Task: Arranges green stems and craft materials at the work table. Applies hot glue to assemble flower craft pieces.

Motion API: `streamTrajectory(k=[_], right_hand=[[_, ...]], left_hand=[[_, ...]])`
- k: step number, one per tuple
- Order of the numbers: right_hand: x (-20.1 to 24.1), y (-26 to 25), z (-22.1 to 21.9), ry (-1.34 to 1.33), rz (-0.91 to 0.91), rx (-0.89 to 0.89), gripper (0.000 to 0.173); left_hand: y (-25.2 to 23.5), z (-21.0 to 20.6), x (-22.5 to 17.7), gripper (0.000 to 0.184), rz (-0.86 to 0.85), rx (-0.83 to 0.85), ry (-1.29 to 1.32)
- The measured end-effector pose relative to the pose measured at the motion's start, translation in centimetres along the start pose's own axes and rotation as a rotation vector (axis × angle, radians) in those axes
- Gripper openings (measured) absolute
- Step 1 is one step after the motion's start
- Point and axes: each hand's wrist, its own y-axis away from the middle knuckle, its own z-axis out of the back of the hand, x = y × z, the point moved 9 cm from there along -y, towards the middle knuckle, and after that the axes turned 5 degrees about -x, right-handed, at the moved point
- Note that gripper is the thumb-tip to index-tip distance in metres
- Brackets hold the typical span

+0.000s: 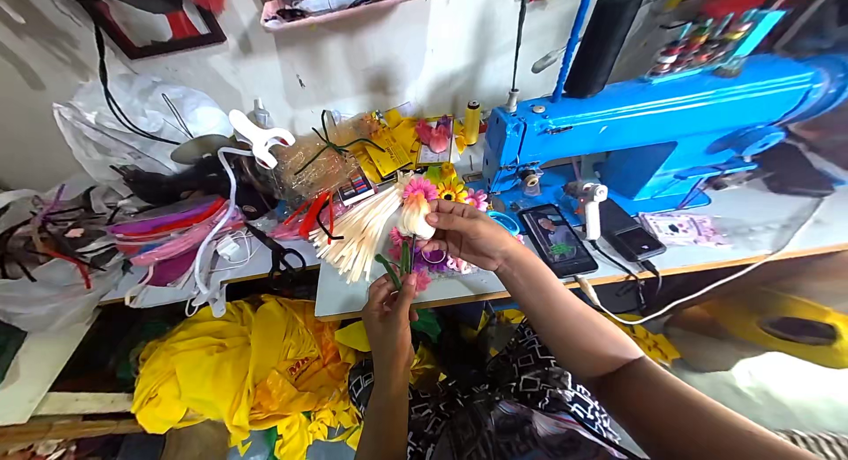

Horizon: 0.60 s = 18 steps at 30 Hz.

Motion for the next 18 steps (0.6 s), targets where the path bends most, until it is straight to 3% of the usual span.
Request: streamTrajectory(k=[4,7,18], right_hand=[[1.5,-0.2,-0.4,0.201,0.078,0.012,0.022],[2.5,-0.4,-1.1,0.338,0.112,0.067,0.026],[1.4,0.0,-1.6,0.407,0.016,0.103,0.029]], left_hand=[[0.0,-0.3,-0.1,0.006,0.071,0.002,0.023],[-0.3,-0.5,-0.3,0.007,0.03,0.02,0.052],[0.4,-1.4,-0.2,0.016,-0.104,0.051,0.024]])
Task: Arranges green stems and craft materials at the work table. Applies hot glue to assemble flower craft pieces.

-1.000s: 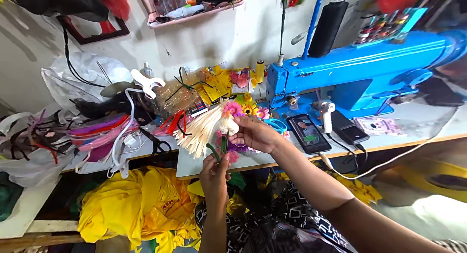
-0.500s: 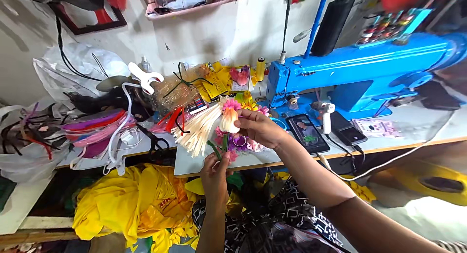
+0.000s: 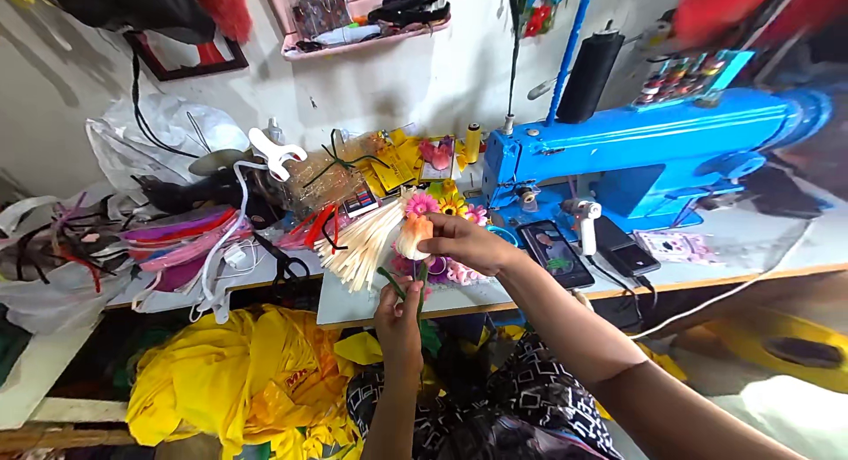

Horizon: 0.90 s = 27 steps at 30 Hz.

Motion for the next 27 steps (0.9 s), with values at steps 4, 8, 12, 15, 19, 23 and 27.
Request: streamTrajectory(k=[4,8,12,15,19,23,27], right_hand=[[-0.5,-0.2,0.1,-0.002,0.021,0.01,0.023],[-0.3,-0.4,0.0,-0.008,0.003,0.028,0.018],[1.4,-1.1,-0.2,0.055,0.019,0.049,0.026],[3.2,-1.8,-0.7,0.093,0.081,0.107,0.041],[5.9,-2.5,-1.1,0.055,0.124,0.104,0.042],[8.7,-3.3,-1.8,0.058,0.209,0.036,0.031],[9.8,-2.8,-3.2,0.139,0.294,-0.007,0.028]], left_hand=[[0.0,-0.7,-0.5,0.017,-0.027,0.031,0.024],[-0.1,-1.1,-0.4,0.022,0.013,0.042,0.113],[-0.5,-1.5,-1.6,0.021,0.031,0.014,0.132],[-1.2,-1.7,-3.0,0.019,0.025,-0.032,0.169],[-2.0,-2.2,-5.5,0.014,-0.007,-0.03,0.234],[-2.4,-2.4,-8.3,0.019,-0.095,0.01,0.261],[-2.0,-1.3,-9.0,0.021,-0.135,-0.034,0.285]])
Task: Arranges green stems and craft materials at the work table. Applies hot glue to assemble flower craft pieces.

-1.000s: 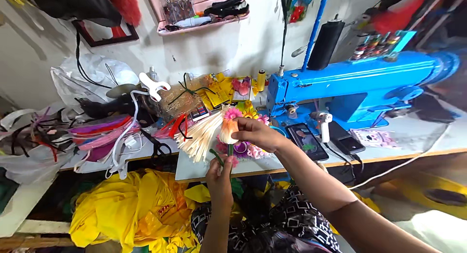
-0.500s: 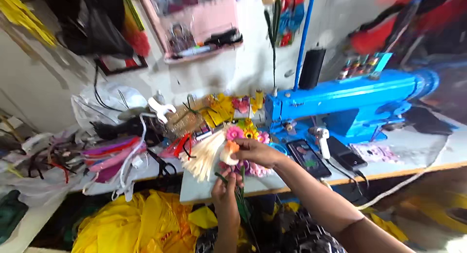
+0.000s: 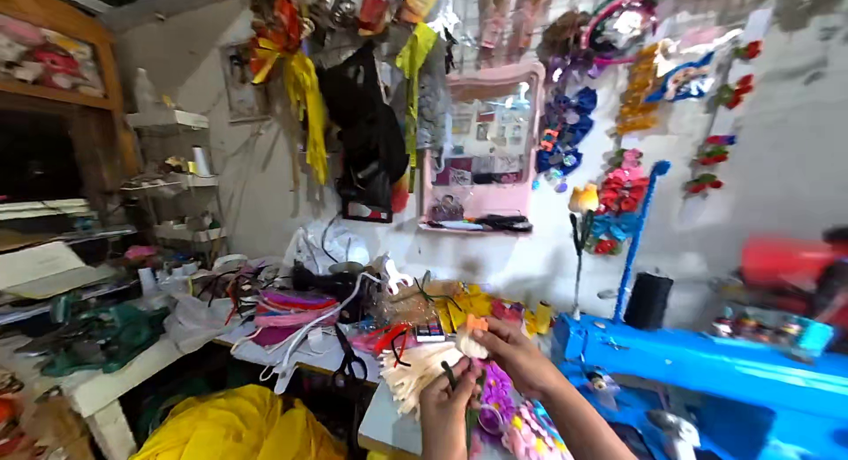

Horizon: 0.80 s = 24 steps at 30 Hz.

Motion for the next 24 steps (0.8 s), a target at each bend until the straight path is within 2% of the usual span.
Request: streamTrajectory(k=[4,7,11,13,16,20,24], right_hand=[[-1.1,2.5,-1.9,0.096,0.017,0.025,0.033],[-5.1,4.9,-3.7,0.055,-0.05,0.032,0.036],[-8.4,6.3,-3.4,-0.089,-0.185,-0.049,0.032],[-7.3,6.3,-2.1,-0.127,-0.161,-0.1,0.03],[-3.1,5.7,1.3,-0.045,-0.015,-0.17,0.025],[1.5,4.7,5.6,0.106,0.196,-0.174,0.026],[2.9,3.8,8.8,0.076,0.26,-0.19,0.022]], left_hand=[[2.1,2.6,1.4,0.017,0.079,-0.071,-0.072],[4.1,5.6,3.4,0.016,0.137,-0.13,-0.193],[4.6,6.3,4.1,0.017,-0.013,-0.1,-0.337],[4.0,4.6,3.4,0.015,-0.062,-0.076,-0.335],[2.5,0.0,2.2,0.013,-0.054,0.027,-0.21],[0.3,-5.8,2.9,0.015,0.16,0.152,0.024],[-0.2,-9.0,4.6,0.019,0.315,0.211,0.204]])
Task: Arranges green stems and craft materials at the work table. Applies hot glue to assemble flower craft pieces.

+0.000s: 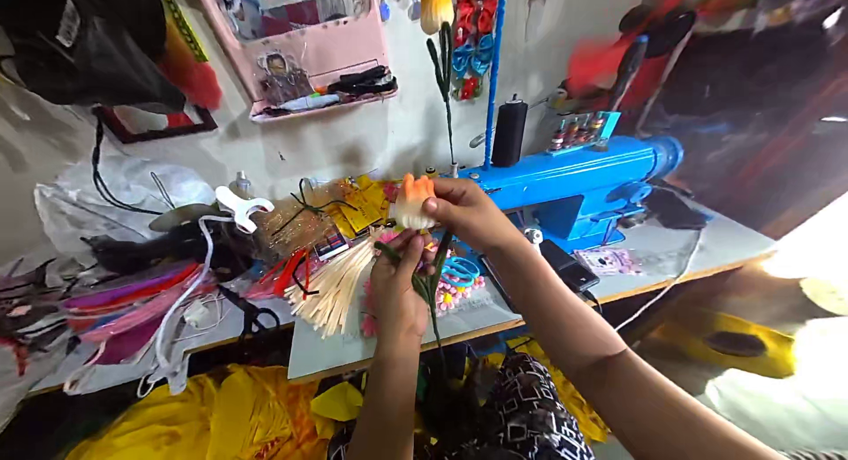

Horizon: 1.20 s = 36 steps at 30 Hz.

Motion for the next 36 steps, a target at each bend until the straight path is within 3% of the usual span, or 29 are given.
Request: streamTrajectory(k=[8,10,18,20,25,29,32,36], right_hand=[[-2.8,0.7,1.2,-0.042,-0.047,0.031,0.035],[-4.2,1.3,0.5,-0.089,-0.133,0.028,0.028],[-14.6,5.8,-5.7,-0.328,-0.609,0.038,0.018],[-17.5,4.6,-5.0,-0.202,-0.643,-0.046,0.025],[-24.4,-3.9,2.7,0.501,-0.538,-0.299,0.057],[-28.6,-7.5,6.4,0.864,-0.616,-0.332,0.052],[-30.7,-7.2,7.0,1.009,-0.622,-0.259,0.053],[-29.5,-6.9,9.1,0.886,-0.541,-0.514,0.055]], left_hand=[[-0.5,0.1,1.9,0.016,0.095,-0.036,0.043],[-0.1,1.2,2.1,0.015,0.1,-0.052,0.02],[3.0,12.3,5.6,0.018,0.232,-0.339,-0.117],[3.6,14.4,5.3,0.019,0.222,-0.393,-0.125],[5.2,18.0,2.1,0.024,0.103,-0.54,-0.183],[5.3,19.3,2.0,0.025,0.112,-0.592,-0.135],[4.7,19.9,2.7,0.023,0.147,-0.601,-0.119],[3.7,20.4,3.0,0.024,0.171,-0.591,-0.078]])
